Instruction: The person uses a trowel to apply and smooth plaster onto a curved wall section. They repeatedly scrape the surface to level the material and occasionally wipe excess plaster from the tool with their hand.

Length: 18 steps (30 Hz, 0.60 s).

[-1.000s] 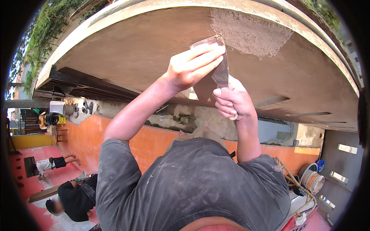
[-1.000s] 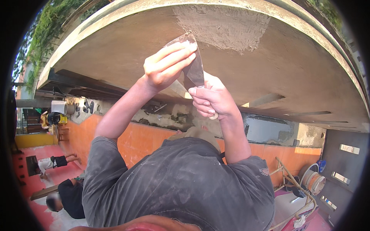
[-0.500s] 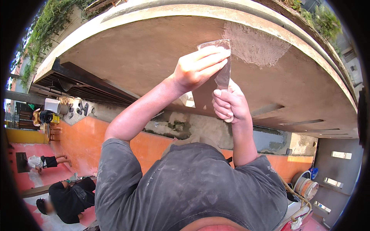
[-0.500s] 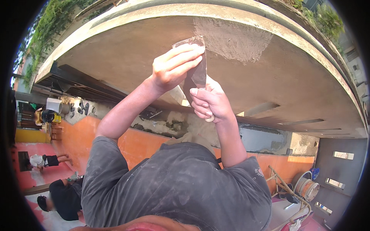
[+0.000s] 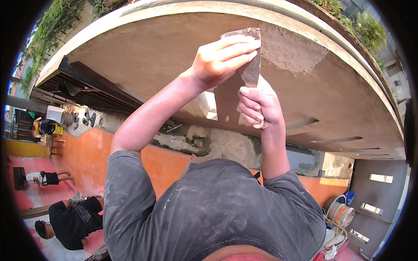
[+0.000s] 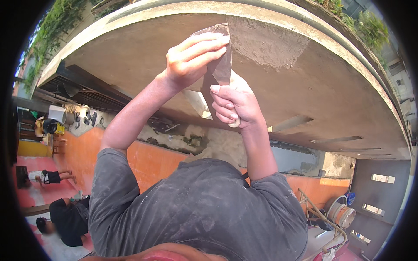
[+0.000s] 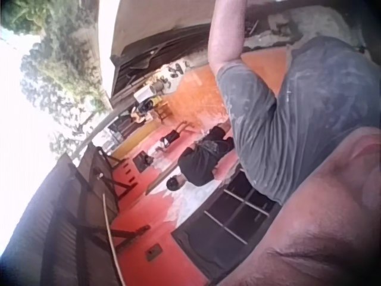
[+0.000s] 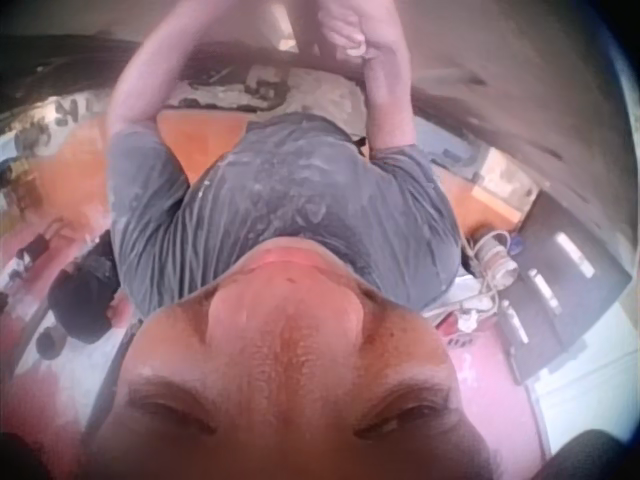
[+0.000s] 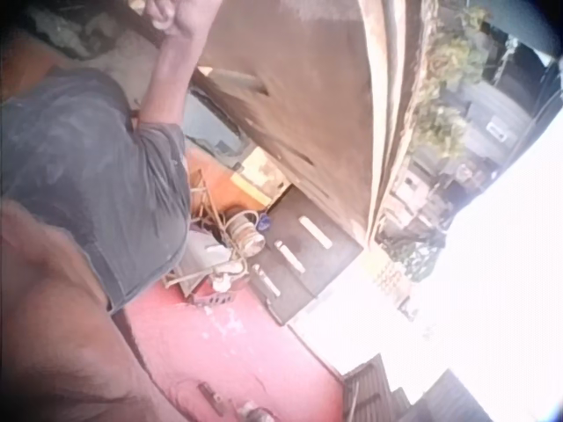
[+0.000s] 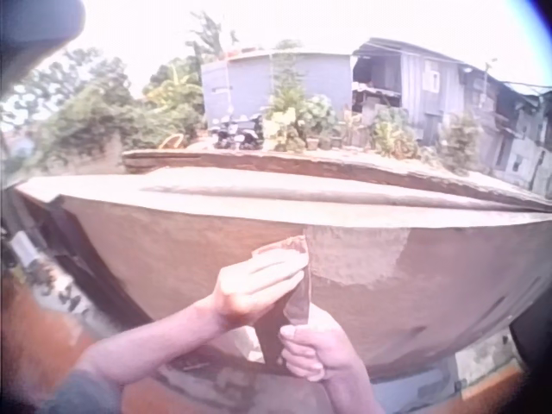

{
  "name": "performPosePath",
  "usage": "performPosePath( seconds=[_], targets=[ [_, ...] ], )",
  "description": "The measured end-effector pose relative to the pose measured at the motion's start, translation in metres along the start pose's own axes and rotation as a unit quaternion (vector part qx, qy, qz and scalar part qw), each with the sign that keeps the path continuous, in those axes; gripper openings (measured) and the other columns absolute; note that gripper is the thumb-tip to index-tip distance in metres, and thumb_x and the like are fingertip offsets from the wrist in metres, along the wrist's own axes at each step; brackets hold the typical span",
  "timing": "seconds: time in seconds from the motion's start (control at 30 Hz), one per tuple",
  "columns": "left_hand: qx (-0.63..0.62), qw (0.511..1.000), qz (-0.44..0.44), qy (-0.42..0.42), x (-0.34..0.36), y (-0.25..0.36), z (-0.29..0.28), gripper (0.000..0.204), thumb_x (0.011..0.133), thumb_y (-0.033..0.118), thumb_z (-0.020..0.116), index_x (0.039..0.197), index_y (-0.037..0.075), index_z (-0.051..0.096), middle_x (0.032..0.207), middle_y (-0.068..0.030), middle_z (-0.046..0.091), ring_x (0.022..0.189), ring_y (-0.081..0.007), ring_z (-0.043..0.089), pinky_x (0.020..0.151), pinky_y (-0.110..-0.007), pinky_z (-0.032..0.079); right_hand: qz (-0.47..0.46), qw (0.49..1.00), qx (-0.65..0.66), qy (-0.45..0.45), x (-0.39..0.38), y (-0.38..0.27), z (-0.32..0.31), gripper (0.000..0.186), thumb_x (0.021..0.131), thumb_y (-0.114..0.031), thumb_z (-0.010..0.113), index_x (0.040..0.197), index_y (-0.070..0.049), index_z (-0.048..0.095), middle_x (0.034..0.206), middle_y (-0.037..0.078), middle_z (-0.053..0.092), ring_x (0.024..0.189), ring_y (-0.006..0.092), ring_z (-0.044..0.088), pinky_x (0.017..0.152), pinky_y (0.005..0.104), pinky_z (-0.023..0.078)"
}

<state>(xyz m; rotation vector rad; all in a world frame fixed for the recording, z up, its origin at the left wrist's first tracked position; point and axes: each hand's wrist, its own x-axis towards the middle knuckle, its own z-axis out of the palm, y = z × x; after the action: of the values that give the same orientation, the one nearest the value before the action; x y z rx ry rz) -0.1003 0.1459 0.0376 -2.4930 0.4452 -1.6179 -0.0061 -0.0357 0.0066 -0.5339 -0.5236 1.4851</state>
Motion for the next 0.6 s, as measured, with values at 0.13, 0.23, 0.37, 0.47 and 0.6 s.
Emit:
performPosePath(
  seconds=[0.13,0.23,0.37,0.47,0.6],
  targets=[
    [-0.029,0.999,-0.02,-0.042,-0.011,0.014,-0.001,0.022,0.077,0.007,0.07,0.098,0.005,0.074,0.115,-0.005,0.074,0.106,-0.0213,0.072,0.088,-0.033,0.062,-0.007,1.0,0.028,0.001,-0.009,0.012,-0.006,0.036,0.1,0.0,0.053,0.133,-0.007,0.043,0.056,-0.003,0.038,0.034,0.006,0.033,0.03,0.0223,0.027],
    [-0.016,0.999,-0.03,-0.029,0.0,0.013,-0.009,0.02,0.074,0.003,0.072,0.094,0.003,0.075,0.111,-0.0065,0.076,0.104,-0.0235,0.073,0.089,-0.035,0.062,-0.022,1.0,0.017,-0.007,-0.005,0.012,0.001,0.031,0.1,-0.001,0.053,0.129,-0.007,0.045,0.057,-0.003,0.038,0.035,0.0059,0.033,0.03,0.0223,0.027],
    [0.008,1.0,-0.023,-0.016,0.011,0.003,-0.014,0.026,0.073,0.002,0.071,0.098,0.003,0.076,0.114,-0.0074,0.075,0.107,-0.0248,0.072,0.092,-0.037,0.061,-0.043,0.999,-0.006,-0.007,0.007,0.006,0.01,0.035,0.099,-0.001,0.055,0.133,-0.007,0.046,0.058,-0.003,0.038,0.035,0.005,0.032,0.031,0.0217,0.027],
    [0.018,0.992,-0.023,-0.122,0.0,0.026,-0.021,0.036,0.082,0.009,0.066,0.118,0.005,0.069,0.134,-0.0072,0.066,0.125,-0.0237,0.063,0.107,-0.042,0.053,-0.047,0.999,-0.016,0.02,-0.011,0.009,-0.001,0.041,0.098,0.0,0.057,0.137,-0.008,0.047,0.057,-0.004,0.038,0.035,0.0046,0.032,0.03,0.0217,0.027],
    [-0.019,0.985,-0.057,-0.165,-0.052,0.07,-0.027,0.036,0.085,0.007,0.066,0.122,0.006,0.067,0.137,-0.0086,0.065,0.13,-0.0253,0.06,0.109,-0.048,0.048,-0.024,0.999,-0.011,0.025,-0.036,0.026,-0.025,0.046,0.098,-0.001,0.057,0.142,-0.01,0.046,0.055,-0.003,0.037,0.035,0.0046,0.033,0.03,0.0215,0.028]
  ],
)
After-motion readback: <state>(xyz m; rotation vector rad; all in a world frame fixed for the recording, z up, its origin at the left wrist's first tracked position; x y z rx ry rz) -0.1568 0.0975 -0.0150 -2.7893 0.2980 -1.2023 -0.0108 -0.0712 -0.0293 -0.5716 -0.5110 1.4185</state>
